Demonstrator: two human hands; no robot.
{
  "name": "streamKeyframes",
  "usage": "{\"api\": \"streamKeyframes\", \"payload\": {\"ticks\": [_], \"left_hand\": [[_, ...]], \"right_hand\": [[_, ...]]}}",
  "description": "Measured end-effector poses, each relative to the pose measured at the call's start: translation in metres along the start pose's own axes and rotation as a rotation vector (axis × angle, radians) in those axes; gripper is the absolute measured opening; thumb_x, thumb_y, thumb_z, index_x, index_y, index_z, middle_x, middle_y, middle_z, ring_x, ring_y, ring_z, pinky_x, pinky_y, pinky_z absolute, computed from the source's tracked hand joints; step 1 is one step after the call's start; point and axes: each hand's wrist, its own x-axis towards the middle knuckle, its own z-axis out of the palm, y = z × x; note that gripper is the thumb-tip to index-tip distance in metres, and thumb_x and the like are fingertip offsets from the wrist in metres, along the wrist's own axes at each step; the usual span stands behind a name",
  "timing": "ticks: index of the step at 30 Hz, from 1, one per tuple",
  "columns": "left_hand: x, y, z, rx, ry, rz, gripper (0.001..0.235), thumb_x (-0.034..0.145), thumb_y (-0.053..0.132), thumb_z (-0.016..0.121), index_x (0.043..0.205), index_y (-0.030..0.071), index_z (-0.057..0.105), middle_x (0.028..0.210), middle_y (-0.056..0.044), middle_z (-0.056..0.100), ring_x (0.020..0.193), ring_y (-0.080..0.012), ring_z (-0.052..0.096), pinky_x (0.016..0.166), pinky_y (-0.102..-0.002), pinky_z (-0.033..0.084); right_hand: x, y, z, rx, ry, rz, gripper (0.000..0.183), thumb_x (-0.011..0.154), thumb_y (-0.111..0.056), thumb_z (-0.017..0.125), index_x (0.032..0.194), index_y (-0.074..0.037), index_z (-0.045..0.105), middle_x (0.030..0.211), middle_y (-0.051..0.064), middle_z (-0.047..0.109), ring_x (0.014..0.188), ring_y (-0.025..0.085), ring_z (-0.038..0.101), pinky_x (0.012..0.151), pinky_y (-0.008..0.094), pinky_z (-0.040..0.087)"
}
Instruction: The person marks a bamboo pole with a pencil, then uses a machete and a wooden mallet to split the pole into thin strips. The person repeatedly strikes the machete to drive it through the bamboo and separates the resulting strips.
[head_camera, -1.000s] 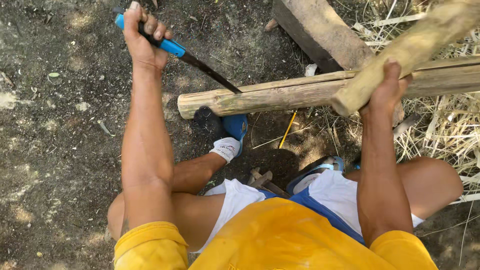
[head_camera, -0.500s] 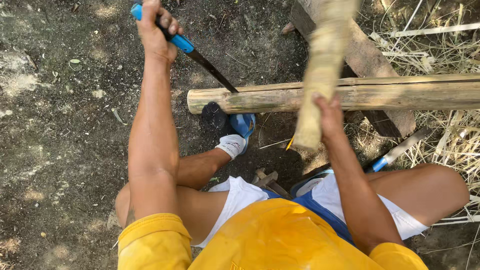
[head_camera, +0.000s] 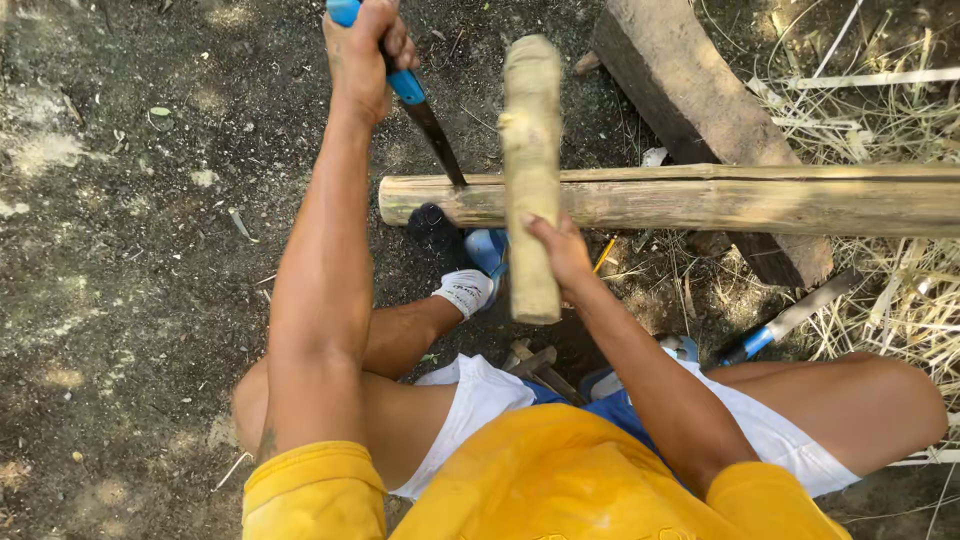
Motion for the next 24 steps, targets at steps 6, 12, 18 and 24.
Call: {"api": "streamKeyframes", "payload": {"ticks": [6, 12, 18, 24], "left_hand": [[-0.013, 0.013, -0.057, -0.208, 0.232, 0.006, 0.034, 0.098, 0.023, 0.070, 0.075, 0.010, 0.049, 0.061, -0.001, 0.046, 0.053, -0.0165, 0.050, 0.055, -0.037, 0.047], [0.000, -0.005, 0.000, 0.088, 0.124, 0.037, 0.030, 0.096, 0.019, 0.074, 0.080, 0.007, 0.052, 0.063, -0.003, 0.053, 0.052, -0.0166, 0.054, 0.052, -0.036, 0.050], [-0.030, 0.034, -0.032, -0.111, 0.141, 0.082, 0.018, 0.094, 0.014, 0.068, 0.090, 0.009, 0.052, 0.061, -0.001, 0.047, 0.051, -0.0150, 0.049, 0.052, -0.035, 0.048], [-0.017, 0.013, 0.040, 0.515, -0.197, 0.011, 0.028, 0.095, 0.017, 0.073, 0.080, 0.007, 0.051, 0.063, 0.002, 0.051, 0.054, -0.0092, 0.051, 0.050, -0.031, 0.044]], "right_hand": [[-0.011, -0.005, -0.057, 0.229, 0.349, -0.437, 0.058, 0.098, -0.022, 0.064, 0.145, -0.005, 0.033, 0.119, 0.016, 0.064, 0.093, 0.027, 0.072, 0.078, 0.040, 0.066], [0.009, 0.049, 0.069, -0.060, -0.116, 0.006, 0.053, 0.096, -0.025, 0.066, 0.136, 0.002, 0.043, 0.103, 0.015, 0.065, 0.088, 0.027, 0.066, 0.071, 0.040, 0.060], [-0.019, 0.022, 0.046, 0.045, 0.041, 0.049, 0.055, 0.086, -0.026, 0.062, 0.130, -0.003, 0.038, 0.097, 0.016, 0.067, 0.075, 0.029, 0.070, 0.059, 0.041, 0.063], [0.004, 0.050, 0.090, -0.098, -0.303, 0.118, 0.061, 0.085, -0.029, 0.072, 0.133, 0.000, 0.050, 0.107, 0.020, 0.070, 0.081, 0.027, 0.072, 0.067, 0.038, 0.062]]}}
